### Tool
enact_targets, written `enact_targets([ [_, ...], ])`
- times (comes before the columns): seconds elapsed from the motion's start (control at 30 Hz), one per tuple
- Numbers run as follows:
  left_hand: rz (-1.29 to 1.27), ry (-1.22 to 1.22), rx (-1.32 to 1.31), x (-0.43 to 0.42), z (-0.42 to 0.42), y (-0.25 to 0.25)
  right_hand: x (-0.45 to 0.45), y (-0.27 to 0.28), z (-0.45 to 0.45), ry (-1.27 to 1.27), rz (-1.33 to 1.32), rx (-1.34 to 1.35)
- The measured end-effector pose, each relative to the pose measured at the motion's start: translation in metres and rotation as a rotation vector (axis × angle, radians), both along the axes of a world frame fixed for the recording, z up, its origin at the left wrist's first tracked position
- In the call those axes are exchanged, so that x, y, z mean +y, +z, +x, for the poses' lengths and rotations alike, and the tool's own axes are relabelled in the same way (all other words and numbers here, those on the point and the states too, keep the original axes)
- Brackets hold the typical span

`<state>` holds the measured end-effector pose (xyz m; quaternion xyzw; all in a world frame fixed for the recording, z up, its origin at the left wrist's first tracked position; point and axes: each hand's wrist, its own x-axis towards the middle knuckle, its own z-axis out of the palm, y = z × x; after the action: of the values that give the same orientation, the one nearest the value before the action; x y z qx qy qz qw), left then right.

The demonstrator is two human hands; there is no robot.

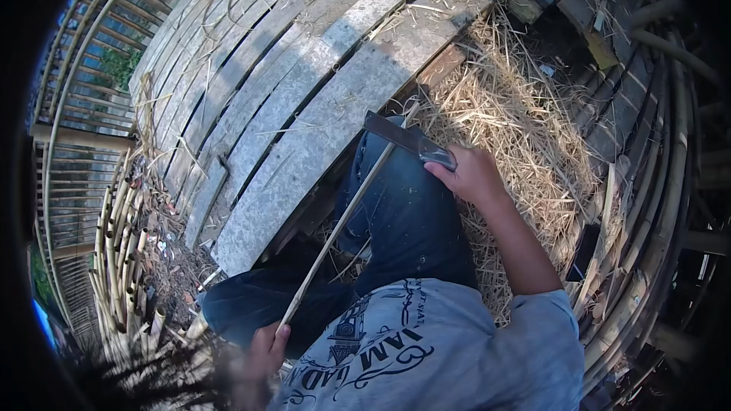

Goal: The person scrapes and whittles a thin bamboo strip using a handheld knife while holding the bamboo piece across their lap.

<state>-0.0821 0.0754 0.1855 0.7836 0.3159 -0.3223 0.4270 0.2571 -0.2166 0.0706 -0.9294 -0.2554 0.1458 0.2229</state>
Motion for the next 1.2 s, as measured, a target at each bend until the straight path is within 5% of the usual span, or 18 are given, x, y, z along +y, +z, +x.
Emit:
enact_targets([
  [0.03,0.002,-0.003,0.001,0.000,-0.002,-0.001,-0.004,-0.003,0.006,-0.233,0.043,0.065],
  [0.2,-0.026,0.003,-0.014,0.003,-0.005,-0.002,-0.007,0.012,-0.007,0.022,-0.112,0.148],
  [0.37,-0.144,0.049,-0.029,0.001,-0.011,-0.014,-0.007,0.000,0.004,-0.121,-0.027,0.017],
  [0.47,-0.175,0.053,-0.031,-0.001,-0.013,-0.012,0.002,0.005,-0.015,0.087,-0.054,-0.033],
  [0.67,-0.011,0.047,-0.128,-0.014,0.002,-0.008,-0.001,-0.007,-0.002,-0.009,-0.008,-0.036],
  [1.17,-0.183,0.089,-0.084,-0.010,-0.008,-0.024,0.008,0.019,-0.004,0.129,-0.186,0.039],
  [1.2,-0.207,0.082,-0.070,-0.011,-0.009,-0.027,0.009,0.014,0.003,-0.004,-0.083,-0.038],
])
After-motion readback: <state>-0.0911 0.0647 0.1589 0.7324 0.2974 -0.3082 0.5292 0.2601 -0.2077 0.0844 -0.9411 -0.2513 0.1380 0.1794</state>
